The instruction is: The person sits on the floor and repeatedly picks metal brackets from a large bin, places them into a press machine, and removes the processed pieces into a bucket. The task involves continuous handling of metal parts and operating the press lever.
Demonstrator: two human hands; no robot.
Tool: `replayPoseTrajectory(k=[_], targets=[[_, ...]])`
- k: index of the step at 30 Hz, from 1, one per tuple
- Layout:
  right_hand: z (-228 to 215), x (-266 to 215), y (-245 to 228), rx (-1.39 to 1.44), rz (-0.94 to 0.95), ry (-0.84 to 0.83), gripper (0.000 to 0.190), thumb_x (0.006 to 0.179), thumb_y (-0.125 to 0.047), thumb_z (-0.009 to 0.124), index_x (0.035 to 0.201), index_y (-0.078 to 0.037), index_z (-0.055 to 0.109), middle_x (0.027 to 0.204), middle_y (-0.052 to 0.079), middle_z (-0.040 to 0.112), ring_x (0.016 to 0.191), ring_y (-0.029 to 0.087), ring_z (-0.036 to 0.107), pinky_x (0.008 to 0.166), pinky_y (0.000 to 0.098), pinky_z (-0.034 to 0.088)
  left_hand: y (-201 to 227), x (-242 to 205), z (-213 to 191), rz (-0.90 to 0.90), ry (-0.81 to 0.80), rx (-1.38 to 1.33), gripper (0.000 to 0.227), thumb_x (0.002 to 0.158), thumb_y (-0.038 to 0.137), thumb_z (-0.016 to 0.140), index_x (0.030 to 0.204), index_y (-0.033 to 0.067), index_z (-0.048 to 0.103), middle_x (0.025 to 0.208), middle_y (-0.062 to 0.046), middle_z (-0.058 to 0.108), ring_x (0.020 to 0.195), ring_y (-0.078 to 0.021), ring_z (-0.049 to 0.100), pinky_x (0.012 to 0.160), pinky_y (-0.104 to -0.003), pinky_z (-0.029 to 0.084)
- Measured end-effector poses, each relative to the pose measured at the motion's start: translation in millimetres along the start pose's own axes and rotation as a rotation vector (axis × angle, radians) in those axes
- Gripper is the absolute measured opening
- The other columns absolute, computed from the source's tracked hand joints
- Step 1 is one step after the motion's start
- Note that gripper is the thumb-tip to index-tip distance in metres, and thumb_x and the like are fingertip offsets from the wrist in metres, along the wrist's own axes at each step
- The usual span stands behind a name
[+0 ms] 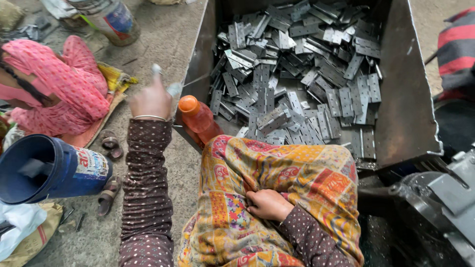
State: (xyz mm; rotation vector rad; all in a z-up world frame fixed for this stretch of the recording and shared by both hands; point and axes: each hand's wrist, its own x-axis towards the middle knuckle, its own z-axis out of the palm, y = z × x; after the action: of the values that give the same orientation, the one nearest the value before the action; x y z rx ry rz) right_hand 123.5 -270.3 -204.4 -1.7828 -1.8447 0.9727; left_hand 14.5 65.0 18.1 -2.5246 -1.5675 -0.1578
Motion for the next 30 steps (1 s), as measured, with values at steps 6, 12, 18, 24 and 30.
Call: replayPoseTrajectory(k=[6, 12, 18, 24, 30], targets=[[2, 2, 2, -0.03, 0.019, -0.012, 0.029, 0.085, -0.032, 0.07, 0.099, -0.007, 0.061, 0.081, 0.018, 0.069, 0.082, 0.042, 0.067, 0.071, 0.0552, 0.051, 44, -23, -13, 0.18, 0.759, 0.087, 0.05, 0.104, 0.043, 0.074, 0.13, 0.0037, 0.058, 0.119, -0.013, 0.064, 0.104, -0.0285, 0.063, 0.08, -0.042, 0.057], [6, 2, -2, -0.055, 0.009, 0.0, 0.03, 0.085, -0.032, 0.069, 0.101, -0.007, 0.059, 0.078, 0.019, 0.068, 0.079, 0.043, 0.066, 0.069, 0.0558, 0.051, 161, -50, 87, 0.622, 0.149, -0.438, 0.025, 0.098, 0.012, 0.058, 0.122, 0.0048, 0.058, 0.103, -0.013, 0.064, 0.084, -0.0302, 0.068, 0.069, -0.044, 0.057], [11, -5, 4, -0.013, 0.008, 0.081, 0.025, 0.088, -0.03, 0.067, 0.098, -0.008, 0.061, 0.075, 0.022, 0.067, 0.073, 0.045, 0.065, 0.066, 0.0569, 0.051, 235, -45, 237, 0.626, -0.151, -0.422, 0.044, 0.085, 0.009, 0.062, 0.128, 0.0114, 0.053, 0.116, -0.016, 0.065, 0.106, -0.0375, 0.065, 0.083, -0.054, 0.053], [13, 1, 4, -0.004, 0.023, 0.093, 0.028, 0.085, -0.03, 0.068, 0.099, -0.007, 0.064, 0.077, 0.021, 0.068, 0.074, 0.044, 0.067, 0.067, 0.0557, 0.052, 244, -33, 302, 0.434, -0.172, -0.466, 0.057, 0.082, 0.008, 0.071, 0.136, 0.0131, 0.053, 0.114, -0.013, 0.068, 0.107, -0.0362, 0.066, 0.084, -0.058, 0.046], [18, 6, -3, -0.02, 0.08, 0.065, 0.032, 0.081, -0.029, 0.068, 0.104, -0.007, 0.065, 0.076, 0.021, 0.069, 0.073, 0.043, 0.068, 0.066, 0.0544, 0.054, 228, -52, 278, 0.425, -0.07, -0.457, 0.036, 0.086, 0.008, 0.068, 0.12, 0.0175, 0.067, 0.112, -0.015, 0.06, 0.095, -0.0355, 0.065, 0.086, -0.058, 0.045]])
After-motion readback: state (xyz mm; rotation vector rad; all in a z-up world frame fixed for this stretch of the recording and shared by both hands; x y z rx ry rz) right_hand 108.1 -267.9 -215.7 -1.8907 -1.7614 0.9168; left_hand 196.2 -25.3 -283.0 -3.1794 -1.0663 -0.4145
